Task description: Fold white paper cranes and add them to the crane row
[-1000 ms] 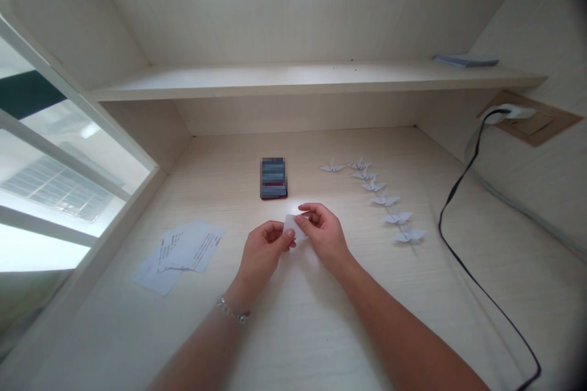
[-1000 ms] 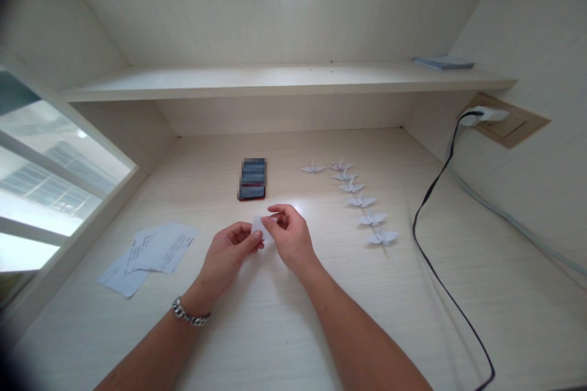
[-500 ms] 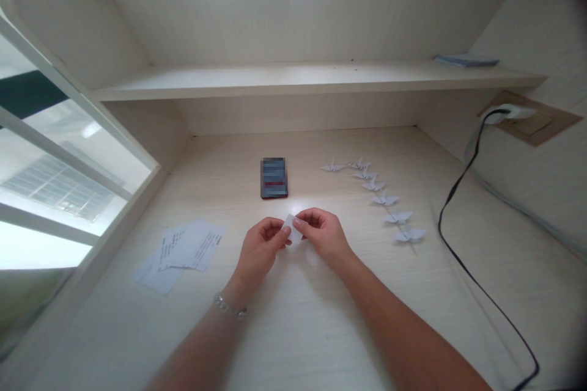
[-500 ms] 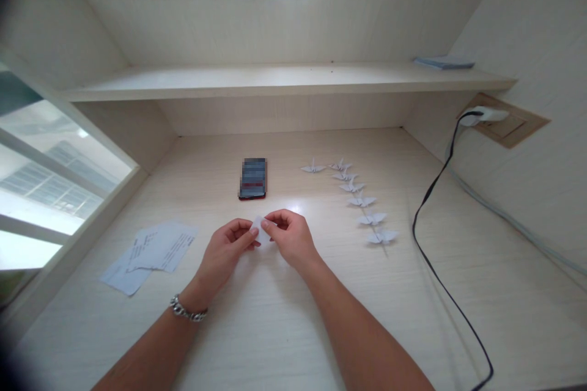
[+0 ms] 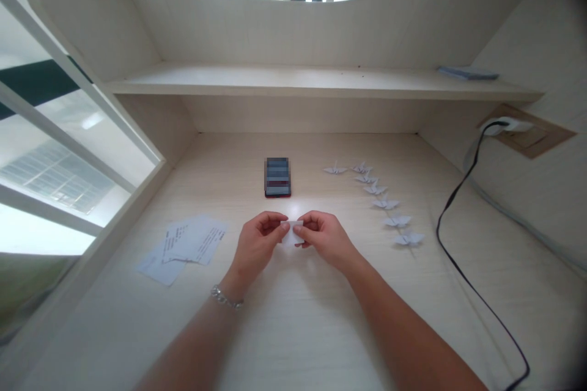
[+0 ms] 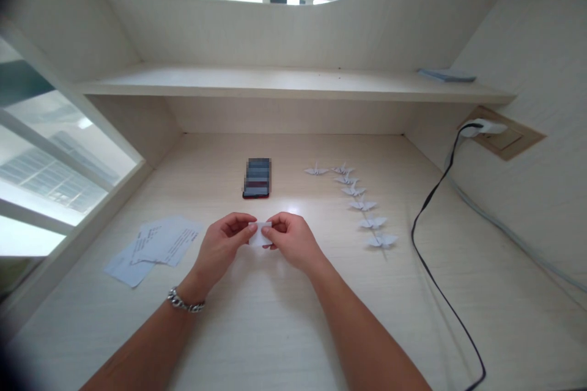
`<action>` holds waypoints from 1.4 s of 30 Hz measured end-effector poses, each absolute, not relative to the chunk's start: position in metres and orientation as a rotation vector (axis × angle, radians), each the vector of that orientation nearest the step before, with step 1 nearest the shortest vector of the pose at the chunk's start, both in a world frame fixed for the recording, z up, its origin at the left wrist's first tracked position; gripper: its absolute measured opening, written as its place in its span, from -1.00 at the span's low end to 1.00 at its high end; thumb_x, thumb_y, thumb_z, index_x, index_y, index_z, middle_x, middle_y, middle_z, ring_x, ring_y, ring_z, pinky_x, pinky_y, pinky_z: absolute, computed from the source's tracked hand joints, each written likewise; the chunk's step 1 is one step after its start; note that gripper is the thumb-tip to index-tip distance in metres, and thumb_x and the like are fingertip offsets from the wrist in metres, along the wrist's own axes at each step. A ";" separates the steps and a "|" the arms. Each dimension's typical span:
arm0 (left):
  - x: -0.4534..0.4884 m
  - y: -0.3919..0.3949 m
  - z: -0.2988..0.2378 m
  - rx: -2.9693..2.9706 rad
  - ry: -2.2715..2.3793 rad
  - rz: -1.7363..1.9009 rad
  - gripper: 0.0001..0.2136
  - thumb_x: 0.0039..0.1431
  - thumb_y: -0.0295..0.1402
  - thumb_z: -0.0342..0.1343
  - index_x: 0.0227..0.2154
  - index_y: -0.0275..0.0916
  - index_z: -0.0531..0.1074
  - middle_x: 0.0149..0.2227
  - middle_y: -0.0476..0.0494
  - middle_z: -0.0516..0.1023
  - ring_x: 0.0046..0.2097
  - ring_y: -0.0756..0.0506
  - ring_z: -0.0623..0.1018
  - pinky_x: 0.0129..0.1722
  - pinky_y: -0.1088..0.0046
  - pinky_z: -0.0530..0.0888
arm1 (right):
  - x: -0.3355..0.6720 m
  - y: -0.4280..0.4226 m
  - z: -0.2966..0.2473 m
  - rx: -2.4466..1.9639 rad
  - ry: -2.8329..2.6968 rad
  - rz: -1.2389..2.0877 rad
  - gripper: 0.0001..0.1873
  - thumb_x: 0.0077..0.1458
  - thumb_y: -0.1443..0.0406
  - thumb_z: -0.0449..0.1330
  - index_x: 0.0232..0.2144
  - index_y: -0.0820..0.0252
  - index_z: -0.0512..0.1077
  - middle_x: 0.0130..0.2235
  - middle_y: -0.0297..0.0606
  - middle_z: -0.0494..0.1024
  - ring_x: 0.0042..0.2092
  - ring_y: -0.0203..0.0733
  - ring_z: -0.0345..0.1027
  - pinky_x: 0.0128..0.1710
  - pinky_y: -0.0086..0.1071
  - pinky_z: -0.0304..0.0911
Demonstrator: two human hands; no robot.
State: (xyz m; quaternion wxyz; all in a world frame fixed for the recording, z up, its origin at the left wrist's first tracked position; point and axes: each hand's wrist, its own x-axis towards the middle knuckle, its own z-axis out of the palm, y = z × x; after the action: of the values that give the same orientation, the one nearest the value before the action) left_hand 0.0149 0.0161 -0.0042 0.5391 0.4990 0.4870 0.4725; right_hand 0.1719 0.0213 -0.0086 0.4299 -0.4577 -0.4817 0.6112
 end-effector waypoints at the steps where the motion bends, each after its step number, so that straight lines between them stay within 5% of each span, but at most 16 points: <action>1: 0.013 0.017 -0.004 1.219 1.153 1.094 -0.81 -0.06 -0.31 0.20 -0.38 -0.32 0.44 -0.48 -0.05 0.48 -0.46 0.05 0.42 -0.48 0.57 0.37 | 0.173 0.021 -0.005 -1.154 -1.236 1.541 -0.74 -0.17 0.19 0.29 -0.46 0.26 0.40 -0.49 -0.34 0.45 -0.48 -0.31 0.36 -0.50 -0.39 0.37; 13: 0.013 0.012 -0.002 1.301 1.069 0.852 -0.86 -0.09 -0.37 0.21 -0.44 -0.34 0.49 -0.50 -0.11 0.50 -0.50 0.03 0.43 -0.49 0.53 0.35 | 0.182 0.003 -0.011 -1.183 -1.119 1.621 -0.77 -0.21 0.23 0.32 -0.47 0.27 0.48 -0.51 -0.29 0.52 -0.52 -0.30 0.38 -0.54 -0.43 0.35; 42: 0.011 0.010 0.002 1.254 0.983 0.905 -0.92 -0.12 -0.49 0.15 -0.50 -0.29 0.52 -0.49 -0.11 0.52 -0.43 -0.02 0.47 -0.41 0.48 0.37 | 0.191 -0.002 -0.007 -0.964 -1.027 1.803 -0.79 -0.15 0.23 0.30 -0.41 0.23 0.54 -0.46 -0.20 0.55 -0.44 -0.21 0.42 -0.44 -0.32 0.36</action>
State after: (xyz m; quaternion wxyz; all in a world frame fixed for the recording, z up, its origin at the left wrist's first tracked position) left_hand 0.0109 0.0097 0.0023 0.6087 0.5431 0.4255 0.3918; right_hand 0.1908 -0.0022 -0.0074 0.4139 -0.3837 -0.4088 0.7172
